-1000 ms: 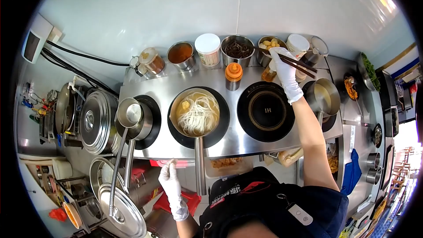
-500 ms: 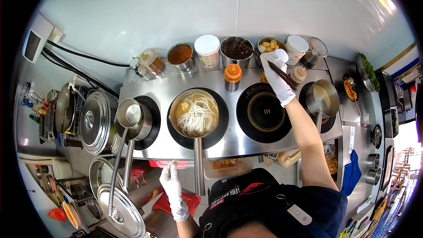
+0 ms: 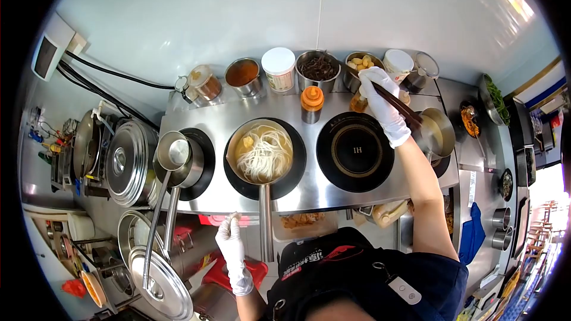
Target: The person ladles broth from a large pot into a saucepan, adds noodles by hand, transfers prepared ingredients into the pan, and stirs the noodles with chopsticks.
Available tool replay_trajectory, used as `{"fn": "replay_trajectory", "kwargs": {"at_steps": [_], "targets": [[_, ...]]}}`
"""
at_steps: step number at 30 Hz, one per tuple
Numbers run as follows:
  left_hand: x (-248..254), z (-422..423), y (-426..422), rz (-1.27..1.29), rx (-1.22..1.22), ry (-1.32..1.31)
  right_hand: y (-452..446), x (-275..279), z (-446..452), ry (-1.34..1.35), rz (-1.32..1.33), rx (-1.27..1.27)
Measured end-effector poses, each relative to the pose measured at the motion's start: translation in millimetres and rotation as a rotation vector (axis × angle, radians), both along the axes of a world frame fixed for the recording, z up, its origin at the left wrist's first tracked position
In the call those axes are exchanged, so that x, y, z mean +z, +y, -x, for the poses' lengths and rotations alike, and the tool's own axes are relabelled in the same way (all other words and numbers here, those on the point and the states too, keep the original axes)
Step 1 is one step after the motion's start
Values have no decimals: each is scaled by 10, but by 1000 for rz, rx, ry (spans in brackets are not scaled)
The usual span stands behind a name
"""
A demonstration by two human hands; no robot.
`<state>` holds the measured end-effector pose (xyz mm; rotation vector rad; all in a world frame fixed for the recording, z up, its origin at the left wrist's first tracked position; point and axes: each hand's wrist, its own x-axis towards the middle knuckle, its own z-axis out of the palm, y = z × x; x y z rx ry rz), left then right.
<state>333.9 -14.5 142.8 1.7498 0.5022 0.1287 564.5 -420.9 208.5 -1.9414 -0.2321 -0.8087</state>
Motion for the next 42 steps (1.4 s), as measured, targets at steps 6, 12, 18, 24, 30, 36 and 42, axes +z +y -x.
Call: {"fn": "replay_trajectory", "kwargs": {"at_steps": [6,12,18,24,30,36,42], "targets": [[-17,43,-7,-47,-11,5,-41,-401,-366,15,124,-143],[-19,121,24,-34,13,7,-193,-896,-666,28,-136,-167],[-28,129,17,-15,23,21,-92,-452,-377,-16,-490,-148],[-84,78,-6,-6,16,55,-209,-154,-119,43,-459,-110],[-76,44,-40,-18,-22,21,-192,89,143,8,-366,-78],[53,59,-62,-97,-34,17,44,359,647,46,-292,54],[-54,144,11,4,26,-1,579,198,934,167,-516,344]]}}
